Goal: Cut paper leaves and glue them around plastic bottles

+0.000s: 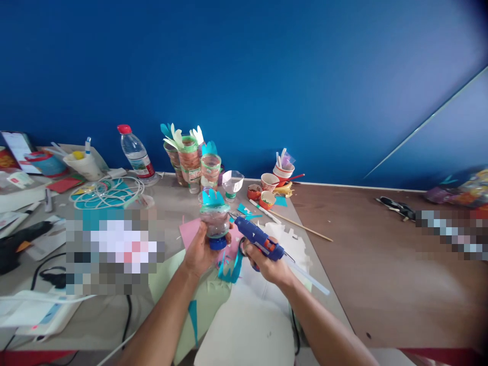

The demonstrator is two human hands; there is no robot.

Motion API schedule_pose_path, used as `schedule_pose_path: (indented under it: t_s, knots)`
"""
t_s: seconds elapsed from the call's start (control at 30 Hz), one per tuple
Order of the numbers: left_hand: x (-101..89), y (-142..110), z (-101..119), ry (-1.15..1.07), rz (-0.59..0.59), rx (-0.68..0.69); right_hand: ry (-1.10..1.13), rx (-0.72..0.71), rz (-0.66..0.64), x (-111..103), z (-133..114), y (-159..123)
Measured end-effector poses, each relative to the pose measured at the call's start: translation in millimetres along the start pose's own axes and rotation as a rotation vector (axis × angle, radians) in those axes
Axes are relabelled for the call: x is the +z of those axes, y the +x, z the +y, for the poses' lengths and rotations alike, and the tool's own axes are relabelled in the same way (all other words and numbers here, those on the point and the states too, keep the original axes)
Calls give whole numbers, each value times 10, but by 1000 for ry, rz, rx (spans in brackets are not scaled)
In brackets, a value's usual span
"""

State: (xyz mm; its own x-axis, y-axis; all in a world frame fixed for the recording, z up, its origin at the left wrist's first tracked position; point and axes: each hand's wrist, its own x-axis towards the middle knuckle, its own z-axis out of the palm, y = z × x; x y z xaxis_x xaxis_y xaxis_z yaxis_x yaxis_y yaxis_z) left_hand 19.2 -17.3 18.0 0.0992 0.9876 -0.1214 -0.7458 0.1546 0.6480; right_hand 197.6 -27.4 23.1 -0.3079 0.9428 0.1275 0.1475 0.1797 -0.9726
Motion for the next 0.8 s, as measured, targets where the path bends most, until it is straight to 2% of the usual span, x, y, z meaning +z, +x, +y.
schedule_pose_path:
  t_s: [0.57, 0.8]
  knots:
    - [-48, 8, -3, 14, -24, 20, -63, -34, -16, 77, -65, -10]
    - [-79, 18, 1, -37, -35, 7, 147, -58, -78, 24, -90, -26]
